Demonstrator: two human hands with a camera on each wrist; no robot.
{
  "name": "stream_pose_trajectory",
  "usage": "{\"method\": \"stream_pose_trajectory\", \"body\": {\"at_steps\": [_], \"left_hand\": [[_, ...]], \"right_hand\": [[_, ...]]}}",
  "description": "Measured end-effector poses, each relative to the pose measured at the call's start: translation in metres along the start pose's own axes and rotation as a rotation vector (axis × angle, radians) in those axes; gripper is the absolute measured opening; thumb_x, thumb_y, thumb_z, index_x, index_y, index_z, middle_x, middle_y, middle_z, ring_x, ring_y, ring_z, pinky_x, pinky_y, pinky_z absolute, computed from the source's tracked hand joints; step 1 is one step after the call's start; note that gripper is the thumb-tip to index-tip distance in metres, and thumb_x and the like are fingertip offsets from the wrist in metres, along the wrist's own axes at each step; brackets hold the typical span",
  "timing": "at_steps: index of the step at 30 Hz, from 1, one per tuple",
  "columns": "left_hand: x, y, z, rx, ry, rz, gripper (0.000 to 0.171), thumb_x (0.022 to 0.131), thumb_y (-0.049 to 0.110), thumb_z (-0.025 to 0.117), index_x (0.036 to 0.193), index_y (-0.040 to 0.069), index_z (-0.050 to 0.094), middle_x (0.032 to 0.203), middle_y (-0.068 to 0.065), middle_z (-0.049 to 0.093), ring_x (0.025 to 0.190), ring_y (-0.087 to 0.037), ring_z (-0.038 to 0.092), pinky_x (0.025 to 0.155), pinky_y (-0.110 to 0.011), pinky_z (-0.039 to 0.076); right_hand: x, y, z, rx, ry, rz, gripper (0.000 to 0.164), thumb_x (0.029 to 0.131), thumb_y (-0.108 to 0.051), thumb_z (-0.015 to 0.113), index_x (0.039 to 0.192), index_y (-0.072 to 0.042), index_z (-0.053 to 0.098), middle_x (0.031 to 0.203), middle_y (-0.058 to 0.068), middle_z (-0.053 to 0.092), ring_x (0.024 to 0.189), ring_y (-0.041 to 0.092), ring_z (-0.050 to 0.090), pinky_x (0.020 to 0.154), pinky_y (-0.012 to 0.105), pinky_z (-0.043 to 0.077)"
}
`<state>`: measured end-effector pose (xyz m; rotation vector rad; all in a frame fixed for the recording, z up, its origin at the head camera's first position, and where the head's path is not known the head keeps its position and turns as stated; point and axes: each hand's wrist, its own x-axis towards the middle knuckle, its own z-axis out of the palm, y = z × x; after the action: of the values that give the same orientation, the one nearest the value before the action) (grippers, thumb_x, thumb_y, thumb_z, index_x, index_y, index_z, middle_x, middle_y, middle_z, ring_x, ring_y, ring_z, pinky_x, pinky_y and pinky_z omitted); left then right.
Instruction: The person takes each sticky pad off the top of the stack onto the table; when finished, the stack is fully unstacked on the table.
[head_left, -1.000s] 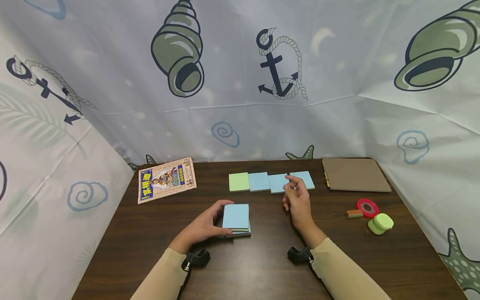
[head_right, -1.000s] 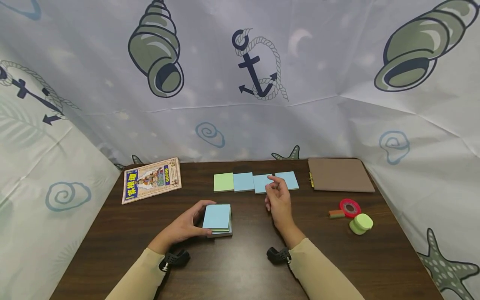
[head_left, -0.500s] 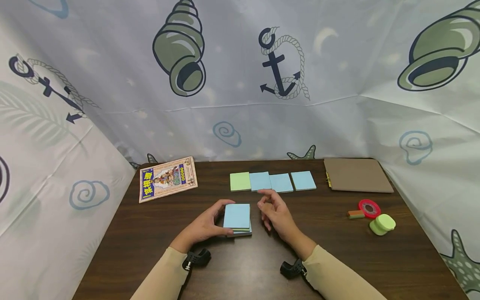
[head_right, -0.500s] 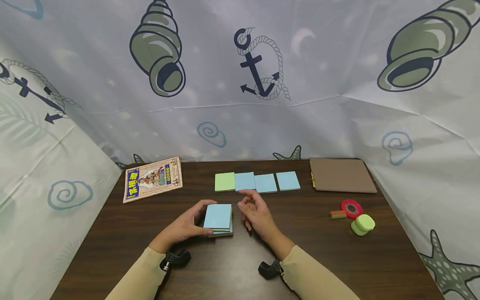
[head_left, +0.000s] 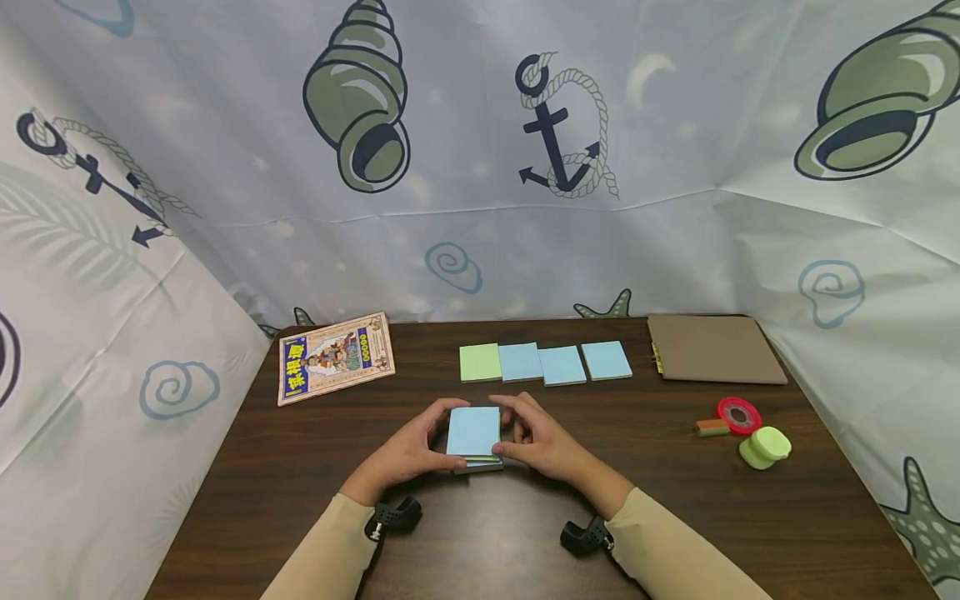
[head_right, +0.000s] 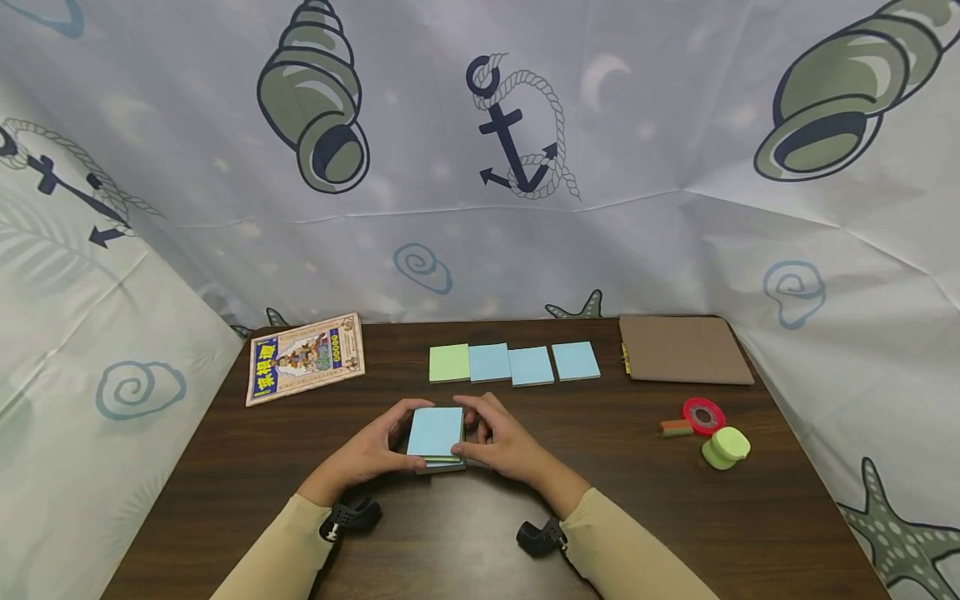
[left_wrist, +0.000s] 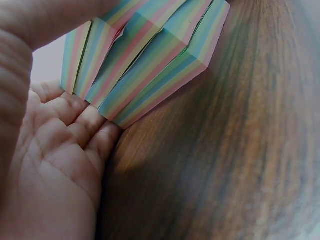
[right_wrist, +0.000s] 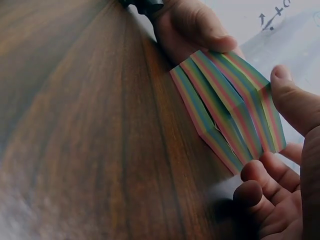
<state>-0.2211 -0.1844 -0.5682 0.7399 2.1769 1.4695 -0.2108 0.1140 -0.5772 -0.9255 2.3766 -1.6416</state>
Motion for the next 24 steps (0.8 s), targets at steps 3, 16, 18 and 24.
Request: {"method": "stream_pose_trajectory", "body": {"at_steps": [3,16,18,24], "left_hand": [[-0.0004,0.0001,-0.0002,-0.013,-0.008,0.012,0.087,0.093,0.022,0.09,0.163,0.021,0.039,0.149,-0.008,0.06,0.133,-0.028,0.057,0.106,-0.032,0.05],[-0.0009,-0.0007,-0.0011,-0.008,0.002,0.003,0.089,0.091,0.021,0.091,0.164,0.021,0.039,0.149,-0.006,0.059,0.134,-0.029,0.056,0.109,-0.035,0.048],[-0.0006,-0.0014,-0.0009,0.001,0.005,-0.003,0.09,0.091,0.022,0.092,0.164,0.022,0.039,0.15,-0.004,0.059,0.136,-0.027,0.056,0.111,-0.036,0.047],[0.0013,-0.003,-0.0004,0.009,0.009,0.018,0.096,0.089,0.025,0.093,0.166,0.02,0.037,0.158,-0.001,0.055,0.149,-0.026,0.05,0.121,-0.039,0.04]], "right_hand": [[0.0004,0.0011,0.0002,-0.004,-0.013,-0.002,0.078,0.094,-0.019,0.089,0.161,-0.009,0.051,0.121,0.018,0.054,0.076,0.015,0.054,0.065,0.02,0.047],[0.0024,0.0001,-0.0006,0.025,-0.048,0.032,0.072,0.095,-0.024,0.088,0.157,-0.013,0.054,0.123,0.015,0.053,0.08,0.015,0.058,0.066,0.021,0.048],[0.0023,0.0006,-0.0008,0.037,-0.046,0.033,0.071,0.095,-0.023,0.088,0.157,-0.013,0.054,0.123,0.016,0.053,0.08,0.016,0.059,0.066,0.021,0.048],[0.0011,0.0026,-0.0055,0.155,-0.06,0.049,0.072,0.096,-0.012,0.085,0.158,-0.009,0.049,0.125,0.02,0.054,0.08,0.015,0.062,0.063,0.022,0.05]]}}
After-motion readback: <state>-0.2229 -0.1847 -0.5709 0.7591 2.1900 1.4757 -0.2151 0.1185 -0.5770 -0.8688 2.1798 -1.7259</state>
